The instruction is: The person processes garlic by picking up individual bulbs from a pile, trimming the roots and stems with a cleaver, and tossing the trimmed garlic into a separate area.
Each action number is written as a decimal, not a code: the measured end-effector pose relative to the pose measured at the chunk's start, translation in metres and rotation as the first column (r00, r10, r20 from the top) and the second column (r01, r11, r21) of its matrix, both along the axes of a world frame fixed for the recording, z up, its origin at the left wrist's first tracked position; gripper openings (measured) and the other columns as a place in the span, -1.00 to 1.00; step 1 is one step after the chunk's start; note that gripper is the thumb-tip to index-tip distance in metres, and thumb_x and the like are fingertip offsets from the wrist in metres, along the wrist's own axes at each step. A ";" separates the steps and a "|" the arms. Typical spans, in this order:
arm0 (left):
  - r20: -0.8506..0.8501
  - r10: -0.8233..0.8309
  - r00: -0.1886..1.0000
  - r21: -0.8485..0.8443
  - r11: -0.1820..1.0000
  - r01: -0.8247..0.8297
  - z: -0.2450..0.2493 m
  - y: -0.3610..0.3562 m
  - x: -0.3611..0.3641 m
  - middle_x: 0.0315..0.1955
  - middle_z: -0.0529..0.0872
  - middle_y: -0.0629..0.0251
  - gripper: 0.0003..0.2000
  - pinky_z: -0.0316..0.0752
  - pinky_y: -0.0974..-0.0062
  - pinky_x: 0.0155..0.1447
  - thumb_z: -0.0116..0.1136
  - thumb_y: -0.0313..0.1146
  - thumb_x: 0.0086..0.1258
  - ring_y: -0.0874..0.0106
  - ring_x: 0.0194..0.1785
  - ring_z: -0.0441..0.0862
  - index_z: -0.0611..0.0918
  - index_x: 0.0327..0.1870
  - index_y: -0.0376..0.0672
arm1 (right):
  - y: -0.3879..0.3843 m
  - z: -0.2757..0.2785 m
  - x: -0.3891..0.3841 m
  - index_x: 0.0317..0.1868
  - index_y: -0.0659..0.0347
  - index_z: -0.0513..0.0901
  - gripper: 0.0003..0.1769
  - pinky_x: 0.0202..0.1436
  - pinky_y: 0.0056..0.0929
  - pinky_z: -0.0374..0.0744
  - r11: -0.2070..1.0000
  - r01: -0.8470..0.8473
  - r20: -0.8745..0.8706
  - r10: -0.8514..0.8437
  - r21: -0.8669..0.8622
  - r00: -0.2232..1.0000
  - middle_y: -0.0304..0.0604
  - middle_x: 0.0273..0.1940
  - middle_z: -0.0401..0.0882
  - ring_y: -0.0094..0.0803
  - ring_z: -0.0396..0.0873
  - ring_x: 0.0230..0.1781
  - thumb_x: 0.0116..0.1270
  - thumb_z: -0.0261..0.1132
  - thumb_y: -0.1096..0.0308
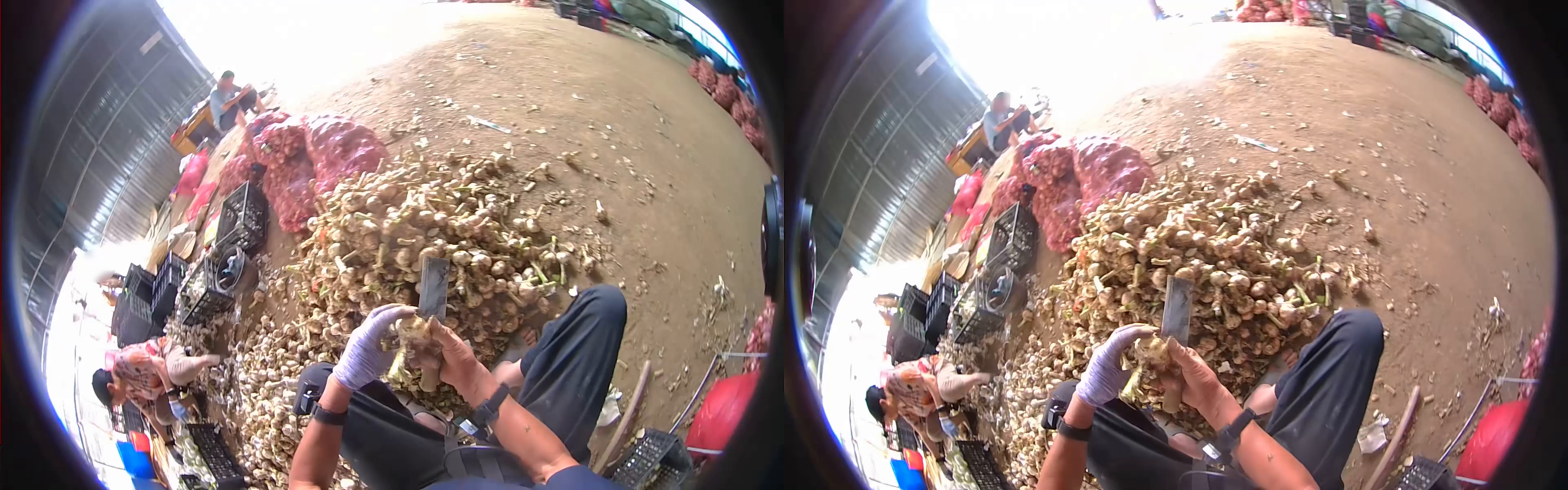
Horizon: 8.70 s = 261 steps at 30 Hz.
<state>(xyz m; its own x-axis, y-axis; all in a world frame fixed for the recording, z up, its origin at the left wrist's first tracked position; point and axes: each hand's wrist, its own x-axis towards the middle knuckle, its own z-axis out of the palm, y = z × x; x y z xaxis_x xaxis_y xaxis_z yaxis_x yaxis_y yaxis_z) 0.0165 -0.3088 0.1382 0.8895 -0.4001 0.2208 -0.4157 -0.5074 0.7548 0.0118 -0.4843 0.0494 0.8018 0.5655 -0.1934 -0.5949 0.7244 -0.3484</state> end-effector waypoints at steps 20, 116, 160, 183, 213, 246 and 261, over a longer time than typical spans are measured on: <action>-0.427 0.020 0.904 -0.511 0.819 -0.260 -0.048 -0.012 -0.021 0.10 0.65 0.28 -0.30 0.62 0.51 0.11 0.49 -0.39 0.28 0.47 0.07 0.65 0.36 0.40 -0.23 | -0.037 0.014 0.001 -0.21 0.30 0.63 -0.69 -0.32 -0.25 0.57 0.326 0.849 0.905 0.241 -0.415 0.350 -0.03 -0.31 0.57 -0.08 0.61 -0.39 0.14 0.48 0.29; -0.097 0.505 0.857 0.780 0.574 -0.250 -0.284 0.159 0.002 0.09 0.59 -0.06 -0.38 0.58 0.06 0.16 0.42 -0.42 0.08 -0.05 0.17 0.57 0.58 0.28 0.06 | 0.033 -0.190 -0.002 -0.51 0.19 0.57 -0.64 -0.46 -0.39 0.71 0.511 0.034 -0.105 -0.242 -0.859 0.965 -0.32 -0.61 0.51 -0.61 0.38 -0.77 0.42 0.38 0.20; -0.350 0.098 0.932 -0.329 0.918 -0.220 -0.098 0.024 -0.021 -0.03 0.71 0.30 -0.43 0.64 0.45 0.11 0.43 -0.48 0.22 0.50 -0.01 0.68 0.44 0.25 -0.21 | -0.005 -0.021 -0.016 -0.33 0.16 0.59 -0.77 -0.40 -0.21 0.59 0.150 0.931 0.845 0.486 -0.332 0.223 -0.11 -0.43 0.55 -0.11 0.65 -0.44 0.08 0.40 0.24; -0.510 0.144 0.848 -0.536 0.717 -0.444 -0.058 -0.020 -0.023 -0.16 0.69 0.44 -0.54 0.57 0.58 0.00 0.44 -0.30 0.28 0.64 -0.12 0.61 0.55 0.14 -0.24 | 0.001 -0.111 -0.001 -0.24 0.24 0.68 -0.72 -0.43 -0.37 0.66 0.587 0.437 0.333 -0.283 -0.681 0.899 -0.20 -0.50 0.70 -0.50 0.57 -0.60 0.39 0.41 0.16; -0.416 0.386 0.823 -0.236 0.828 -0.508 -0.074 0.023 -0.017 -0.41 0.75 0.38 -0.82 0.53 0.65 -0.36 0.41 -0.47 0.32 0.66 -0.39 0.62 0.73 -0.13 -0.33 | 0.006 -0.114 -0.015 -0.43 0.28 0.59 -0.74 -0.43 -0.26 0.50 0.427 0.529 0.638 0.162 -0.733 0.753 0.02 -0.58 0.50 -0.32 0.41 -0.63 0.20 0.37 0.24; 0.048 0.690 0.722 0.657 0.523 -0.543 -0.403 0.246 0.001 0.31 0.51 -0.10 -0.38 0.26 0.17 0.52 0.34 -0.24 0.30 0.05 0.41 0.41 0.48 0.39 -0.26 | 0.028 -0.214 -0.019 -0.36 0.36 0.69 -0.58 -0.32 -0.18 0.59 0.123 0.039 0.042 0.024 -0.992 0.999 0.06 -0.52 0.67 -0.21 0.67 -0.50 0.16 0.33 0.06; 0.130 0.790 0.598 0.544 0.448 -0.710 -0.354 0.227 0.029 0.19 0.56 0.02 -0.51 0.44 0.29 0.29 0.26 -0.18 0.40 0.23 0.21 0.51 0.55 0.26 -0.27 | 0.028 -0.185 -0.016 -0.31 0.20 0.72 -0.67 -0.43 -0.34 0.54 0.270 0.075 0.064 -0.048 -0.960 0.997 -0.25 -0.62 0.61 -0.46 0.60 -0.61 0.28 0.33 0.06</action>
<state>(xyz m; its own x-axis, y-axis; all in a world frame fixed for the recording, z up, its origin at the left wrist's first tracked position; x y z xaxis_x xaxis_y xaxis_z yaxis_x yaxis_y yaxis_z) 0.0450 -0.0816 -0.2162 0.8984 0.4316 0.0812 0.3920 -0.8713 0.2952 -0.0047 -0.4560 -0.1354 0.8359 -0.0717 -0.5442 -0.5489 -0.1110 -0.8285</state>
